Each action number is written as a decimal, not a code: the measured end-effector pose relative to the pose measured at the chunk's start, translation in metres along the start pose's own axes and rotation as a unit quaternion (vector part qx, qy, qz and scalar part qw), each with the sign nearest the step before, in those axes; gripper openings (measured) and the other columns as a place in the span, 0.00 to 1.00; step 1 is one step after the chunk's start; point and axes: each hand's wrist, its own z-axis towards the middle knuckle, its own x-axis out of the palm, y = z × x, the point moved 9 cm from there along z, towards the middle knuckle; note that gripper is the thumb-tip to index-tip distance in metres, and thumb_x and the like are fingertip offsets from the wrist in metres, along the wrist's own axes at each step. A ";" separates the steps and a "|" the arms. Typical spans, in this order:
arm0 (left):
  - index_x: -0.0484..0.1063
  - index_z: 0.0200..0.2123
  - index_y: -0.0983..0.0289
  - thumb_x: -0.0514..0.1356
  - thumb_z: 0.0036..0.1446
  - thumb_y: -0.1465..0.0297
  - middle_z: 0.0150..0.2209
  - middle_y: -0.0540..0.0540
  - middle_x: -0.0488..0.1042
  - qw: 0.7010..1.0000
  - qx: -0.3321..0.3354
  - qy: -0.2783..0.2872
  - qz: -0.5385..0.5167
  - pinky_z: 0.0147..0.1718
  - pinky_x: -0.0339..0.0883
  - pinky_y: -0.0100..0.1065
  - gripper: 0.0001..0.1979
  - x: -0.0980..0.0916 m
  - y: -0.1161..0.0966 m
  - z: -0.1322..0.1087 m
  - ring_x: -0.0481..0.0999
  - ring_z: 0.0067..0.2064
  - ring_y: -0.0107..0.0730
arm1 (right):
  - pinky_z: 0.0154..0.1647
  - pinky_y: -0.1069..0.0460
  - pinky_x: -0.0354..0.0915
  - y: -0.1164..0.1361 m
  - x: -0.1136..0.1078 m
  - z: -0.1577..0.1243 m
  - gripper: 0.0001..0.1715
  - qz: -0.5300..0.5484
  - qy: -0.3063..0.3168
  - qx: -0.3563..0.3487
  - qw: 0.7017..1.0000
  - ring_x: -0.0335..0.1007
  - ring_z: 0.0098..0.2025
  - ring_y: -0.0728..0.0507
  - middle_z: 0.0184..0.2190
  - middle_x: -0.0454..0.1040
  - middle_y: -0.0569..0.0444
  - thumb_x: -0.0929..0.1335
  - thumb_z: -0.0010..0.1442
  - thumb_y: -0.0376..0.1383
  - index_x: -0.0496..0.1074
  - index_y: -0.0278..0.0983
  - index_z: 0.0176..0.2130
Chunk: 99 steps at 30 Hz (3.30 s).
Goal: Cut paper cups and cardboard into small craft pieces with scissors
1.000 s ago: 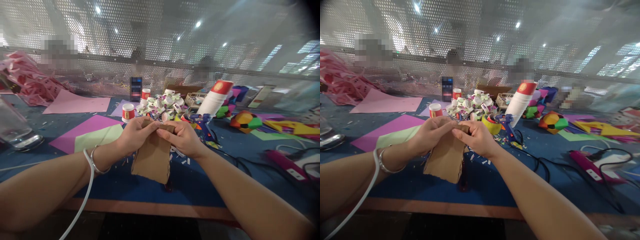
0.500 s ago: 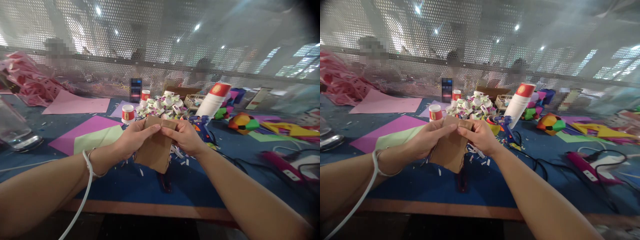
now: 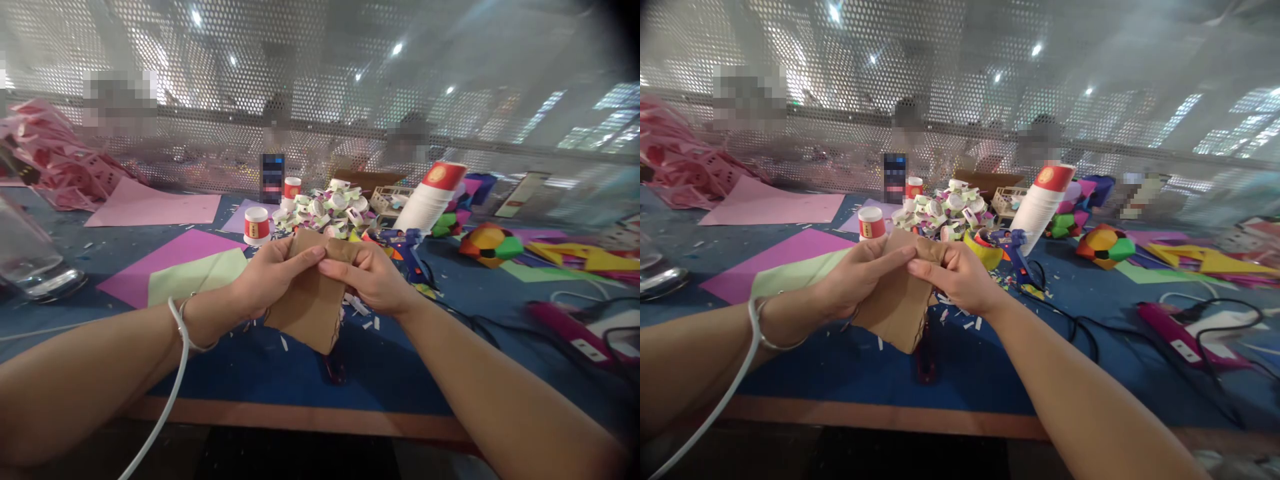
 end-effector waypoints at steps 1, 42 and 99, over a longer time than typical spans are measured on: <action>0.74 0.43 0.65 0.66 0.59 0.63 0.36 0.56 0.81 1.000 0.003 -0.002 -0.011 0.36 0.74 0.34 0.13 0.001 -0.001 -0.001 0.80 0.34 0.33 | 0.26 0.54 0.56 0.001 -0.001 0.000 0.17 -0.008 -0.006 -0.003 1.000 0.54 0.25 0.51 0.23 0.60 0.60 0.75 0.56 0.41 0.66 0.38 0.26; 0.73 0.42 0.66 0.65 0.60 0.61 0.37 0.57 0.80 0.995 0.080 -0.047 0.038 0.36 0.75 0.36 0.14 -0.004 -0.011 0.000 0.80 0.35 0.37 | 0.40 0.51 0.71 0.005 0.005 0.001 0.08 0.015 0.002 -0.026 1.000 0.71 0.33 0.48 0.32 0.76 0.56 0.74 0.60 0.41 0.80 0.39 0.39; 0.75 0.41 0.66 0.65 0.58 0.57 0.34 0.57 0.80 0.993 0.047 -0.083 0.063 0.36 0.74 0.36 0.18 -0.017 0.002 0.009 0.80 0.36 0.37 | 0.23 0.52 0.60 -0.007 -0.002 0.004 0.20 -0.053 -0.055 -0.011 0.997 0.62 0.25 0.47 0.19 0.64 0.57 0.75 0.56 0.50 0.72 0.39 0.25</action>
